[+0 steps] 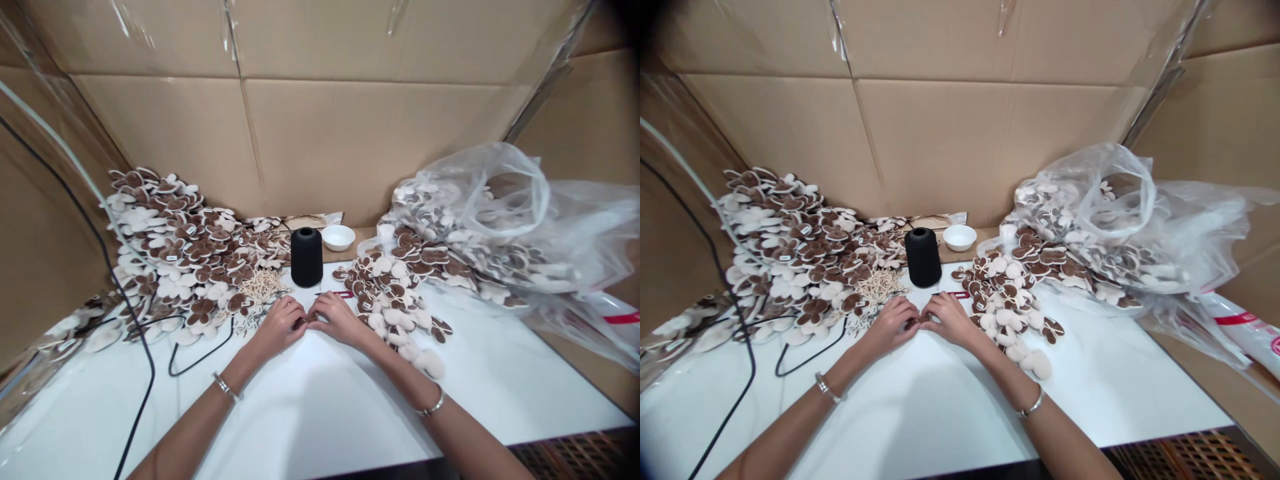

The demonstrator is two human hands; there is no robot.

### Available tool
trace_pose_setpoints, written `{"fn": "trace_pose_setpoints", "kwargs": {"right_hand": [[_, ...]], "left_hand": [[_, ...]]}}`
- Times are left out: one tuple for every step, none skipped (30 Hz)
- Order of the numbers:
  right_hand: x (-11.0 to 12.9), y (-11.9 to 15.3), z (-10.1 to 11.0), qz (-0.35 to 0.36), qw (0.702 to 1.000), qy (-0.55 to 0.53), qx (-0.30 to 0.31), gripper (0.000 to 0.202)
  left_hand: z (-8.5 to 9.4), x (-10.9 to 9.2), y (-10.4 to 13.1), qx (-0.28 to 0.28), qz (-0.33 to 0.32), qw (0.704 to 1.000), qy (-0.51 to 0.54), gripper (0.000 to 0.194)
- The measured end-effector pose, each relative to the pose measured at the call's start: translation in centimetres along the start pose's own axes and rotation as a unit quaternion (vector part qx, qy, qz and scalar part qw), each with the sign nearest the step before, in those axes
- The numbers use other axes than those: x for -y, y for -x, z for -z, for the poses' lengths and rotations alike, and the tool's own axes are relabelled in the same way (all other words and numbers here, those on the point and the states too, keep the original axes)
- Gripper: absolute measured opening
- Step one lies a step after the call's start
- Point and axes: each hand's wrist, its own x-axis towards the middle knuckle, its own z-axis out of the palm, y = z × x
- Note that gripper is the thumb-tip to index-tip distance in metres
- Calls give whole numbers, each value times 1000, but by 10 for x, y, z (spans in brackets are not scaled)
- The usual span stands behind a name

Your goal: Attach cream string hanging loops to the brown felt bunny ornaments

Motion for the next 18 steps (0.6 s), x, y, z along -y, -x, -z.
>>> {"fn": "trace_pose_setpoints", "kwargs": {"right_hand": [[0, 0, 1, 2, 1000, 2, -4, 19], [1, 0, 3, 4, 1000, 6, -9, 17], [2, 1, 4, 6, 1000, 10, -14, 16], [4, 1, 5, 10, 1000, 15, -18, 14], [5, 1, 6, 13, 1000, 19, -20, 13], [6, 1, 7, 17, 999, 25, -22, 13], [7, 2, 8, 21, 999, 30, -21, 12], [8, 2, 8, 25, 999, 37, -21, 12], [8, 2, 9, 30, 998, 43, -19, 13], [8, 3, 9, 35, 998, 49, -18, 14], [8, 3, 9, 42, 997, 55, -17, 15], [8, 4, 9, 49, 997, 60, -16, 15], [8, 4, 9, 56, 996, 66, -16, 16], [8, 4, 8, 62, 995, 71, -17, 17], [9, 4, 8, 67, 995, 76, -16, 17], [9, 4, 8, 70, 994, 81, -14, 18], [10, 4, 8, 70, 994, 86, -11, 18], [11, 4, 9, 68, 994, 90, -6, 18]], "left_hand": [[1, -1, 0, -4, -3, 1000, -3, 9], [3, -2, -1, -10, -7, 1000, -7, 9], [4, -3, -1, -17, -11, 1000, -13, 10], [5, -4, -2, -23, -14, 999, -20, 10], [6, -5, -2, -28, -18, 999, -28, 10], [7, -6, -2, -32, -21, 999, -36, 10], [7, -7, -3, -34, -23, 998, -44, 10], [8, -8, -2, -35, -22, 998, -53, 10], [8, -9, -2, -33, -21, 997, -64, 10], [7, -9, -1, -32, -21, 996, -77, 11], [7, -9, -1, -31, -22, 995, -91, 11], [6, -10, 0, -35, -26, 993, -106, 10], [6, -10, 1, -41, -33, 992, -119, 10], [5, -9, 1, -47, -42, 989, -130, 9], [5, -9, 2, -52, -52, 988, -138, 8], [4, -9, 2, -57, -61, 986, -143, 8], [4, -10, 2, -57, -68, 985, -145, 8], [5, -10, 2, -56, -76, 985, -144, 9]]}}
